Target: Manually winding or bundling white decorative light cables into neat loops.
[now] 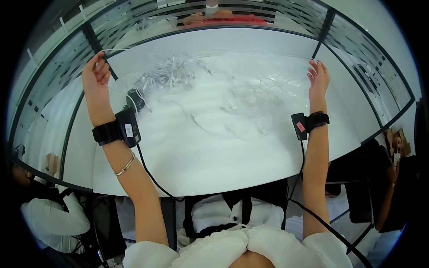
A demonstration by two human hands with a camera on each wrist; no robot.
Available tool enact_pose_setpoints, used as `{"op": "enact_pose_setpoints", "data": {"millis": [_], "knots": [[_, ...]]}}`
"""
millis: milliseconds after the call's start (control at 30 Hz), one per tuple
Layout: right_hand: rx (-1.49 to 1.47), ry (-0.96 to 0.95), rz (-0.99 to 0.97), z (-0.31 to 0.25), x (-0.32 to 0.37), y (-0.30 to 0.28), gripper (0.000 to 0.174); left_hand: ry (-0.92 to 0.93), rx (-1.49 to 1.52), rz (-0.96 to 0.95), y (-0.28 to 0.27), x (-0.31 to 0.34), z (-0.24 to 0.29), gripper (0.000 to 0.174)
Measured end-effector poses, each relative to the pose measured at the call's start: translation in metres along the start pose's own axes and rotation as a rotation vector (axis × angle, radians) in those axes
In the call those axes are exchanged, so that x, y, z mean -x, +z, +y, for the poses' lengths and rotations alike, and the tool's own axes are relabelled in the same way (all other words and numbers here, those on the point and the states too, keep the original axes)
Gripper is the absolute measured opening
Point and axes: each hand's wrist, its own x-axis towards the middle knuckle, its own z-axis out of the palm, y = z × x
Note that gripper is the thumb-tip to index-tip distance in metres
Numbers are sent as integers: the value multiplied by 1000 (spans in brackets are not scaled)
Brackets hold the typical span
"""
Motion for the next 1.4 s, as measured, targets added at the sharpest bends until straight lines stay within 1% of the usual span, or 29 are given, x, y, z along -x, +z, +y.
{"op": "enact_pose_setpoints", "data": {"millis": [67,167,267,300,400,533,633,733,900,1000,1100,1133,1200,1233,1333,1367,1400], "knots": [[56,-22,-20,5,-9,-8,23,-8,-49,-79,6,4,1,17],[57,-72,63,3,-10,-11,24,49,-95,-28,9,3,0,19],[-20,-123,193,13,-31,-35,24,41,-112,-18,10,5,4,20],[-48,-106,238,13,-34,-41,24,66,-102,-9,8,3,2,19],[-144,-45,351,21,-47,-62,25,127,-93,100,7,2,1,18],[-207,-12,466,30,-59,-82,27,119,-77,138,-5,-2,3,17],[-243,-12,507,32,-61,-92,28,118,-63,153,-13,-4,2,16],[-264,20,504,27,-56,-103,32,119,-48,190,-18,-6,0,15],[-270,-2,554,25,-53,-109,32,113,-60,200,-25,-11,-7,16],[-332,0,608,27,-54,-119,33,99,-82,214,-23,-11,-14,15],[-364,35,575,30,-54,-119,33,85,-98,243,-20,-11,-19,16],[-321,57,499,32,-59,-119,32,84,-106,243,-19,-10,-19,16],[-229,104,352,36,-71,-119,32,68,-162,107,-13,-7,-18,19],[-117,104,300,29,-64,-103,35,60,-190,40,-8,-4,-16,20],[302,60,-171,2,-37,-66,44,40,-295,-135,16,5,-11,23],[583,-103,-216,11,-49,-62,46,16,-348,-182,26,11,-7,24],[863,-270,-259,27,-70,-57,49,48,-390,-211,36,18,-4,24]]}}
